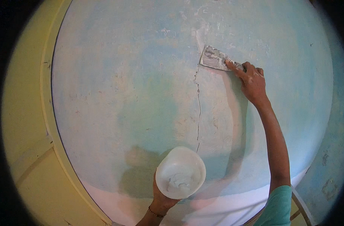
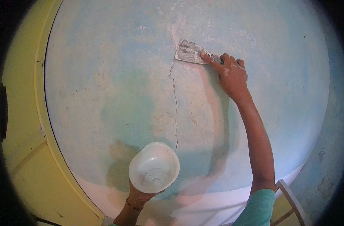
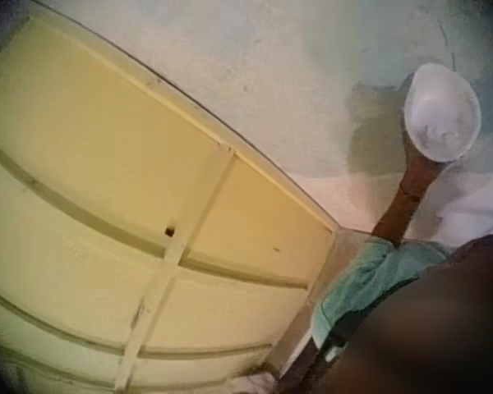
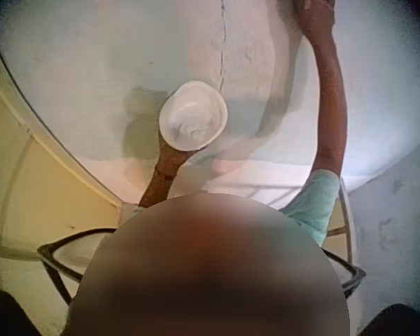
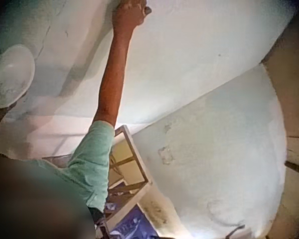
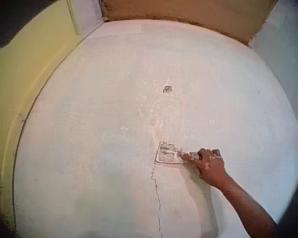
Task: The person applies filler material into a crack on a wall using a putty knife.
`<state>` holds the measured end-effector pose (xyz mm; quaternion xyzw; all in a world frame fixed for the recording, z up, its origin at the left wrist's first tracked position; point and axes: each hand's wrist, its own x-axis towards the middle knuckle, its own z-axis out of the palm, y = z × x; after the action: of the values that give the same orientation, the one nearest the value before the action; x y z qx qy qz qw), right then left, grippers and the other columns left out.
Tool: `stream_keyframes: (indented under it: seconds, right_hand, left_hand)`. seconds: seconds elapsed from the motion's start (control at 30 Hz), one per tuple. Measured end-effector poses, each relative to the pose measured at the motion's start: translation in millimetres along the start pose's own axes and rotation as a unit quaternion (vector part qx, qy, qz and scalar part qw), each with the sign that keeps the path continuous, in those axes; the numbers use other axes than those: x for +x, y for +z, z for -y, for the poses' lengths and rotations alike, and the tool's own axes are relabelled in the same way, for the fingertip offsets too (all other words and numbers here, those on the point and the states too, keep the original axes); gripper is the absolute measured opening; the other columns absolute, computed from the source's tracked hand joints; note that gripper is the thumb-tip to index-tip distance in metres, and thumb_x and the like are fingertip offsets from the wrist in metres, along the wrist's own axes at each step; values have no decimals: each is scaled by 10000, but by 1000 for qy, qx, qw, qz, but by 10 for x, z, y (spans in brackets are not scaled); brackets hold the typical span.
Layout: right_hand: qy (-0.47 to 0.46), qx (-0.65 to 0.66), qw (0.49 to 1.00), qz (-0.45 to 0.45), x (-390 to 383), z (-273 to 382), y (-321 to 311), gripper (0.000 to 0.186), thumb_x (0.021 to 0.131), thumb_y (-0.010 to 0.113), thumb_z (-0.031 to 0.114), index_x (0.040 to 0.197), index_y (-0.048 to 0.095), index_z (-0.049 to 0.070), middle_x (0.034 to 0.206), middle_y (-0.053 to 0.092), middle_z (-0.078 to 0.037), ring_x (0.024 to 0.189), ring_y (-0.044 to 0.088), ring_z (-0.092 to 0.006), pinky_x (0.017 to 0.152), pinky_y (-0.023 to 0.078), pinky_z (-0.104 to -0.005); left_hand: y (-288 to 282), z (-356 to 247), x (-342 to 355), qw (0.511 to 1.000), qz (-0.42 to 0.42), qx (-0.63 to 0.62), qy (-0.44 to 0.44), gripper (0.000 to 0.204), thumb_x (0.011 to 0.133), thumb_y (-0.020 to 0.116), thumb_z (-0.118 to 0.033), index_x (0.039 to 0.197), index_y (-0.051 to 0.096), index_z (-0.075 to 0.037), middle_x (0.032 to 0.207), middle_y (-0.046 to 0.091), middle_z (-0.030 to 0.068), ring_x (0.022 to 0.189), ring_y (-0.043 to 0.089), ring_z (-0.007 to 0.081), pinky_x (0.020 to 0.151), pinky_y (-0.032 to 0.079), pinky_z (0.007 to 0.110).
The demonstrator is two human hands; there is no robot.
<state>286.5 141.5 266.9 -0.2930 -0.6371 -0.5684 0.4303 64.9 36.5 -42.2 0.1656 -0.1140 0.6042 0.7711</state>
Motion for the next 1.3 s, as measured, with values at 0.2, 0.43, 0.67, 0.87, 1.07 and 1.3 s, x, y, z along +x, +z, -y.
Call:
stream_keyframes:
  seconds: [0.2,0.43,0.67,0.87,1.07,1.3]
  right_hand:
    - [3,-4,1000,19,-17,142,-20,612,801,515,-8,1217,488,439,943,583,-70,832,584,-184,716,450,-364]
    - [-16,-37,999,-4,0,78,-15,584,816,529,15,1220,486,434,959,597,-89,847,600,-201,719,494,-370]
    - [-23,-54,997,43,41,82,-141,573,810,532,2,1216,503,405,958,590,-81,836,597,-191,728,496,-380]
    - [-39,-86,993,65,76,101,-229,572,803,533,-14,1209,516,389,933,585,-79,804,590,-185,724,502,-390]
    - [2,-37,996,80,74,158,-305,571,793,529,-37,1212,527,350,887,598,-113,746,603,-193,593,519,-348]
    - [91,-19,992,81,434,590,-495,428,848,472,31,1229,531,216,922,610,-168,737,636,-235,547,508,-325]
  left_hand:
    - [38,224,-3,999,17,-34,22,650,806,431,-545,1324,336,-166,1312,382,139,1183,390,401,783,464,621]
    - [-48,266,80,999,23,0,50,626,811,461,-512,1319,344,-167,1308,384,142,1182,392,398,779,462,631]
    - [23,263,48,999,23,-25,29,623,820,433,-527,1319,344,-165,1312,383,134,1185,393,388,788,458,625]
    - [179,226,13,999,-3,-3,42,617,826,424,-525,1323,340,-169,1306,391,133,1179,403,382,792,451,628]
    - [186,219,-6,999,25,9,47,608,825,424,-523,1316,355,-171,1306,392,129,1178,403,383,783,453,631]
    - [216,184,-81,998,61,9,1,602,850,358,-528,1325,353,-160,1325,383,115,1188,397,367,879,399,580]
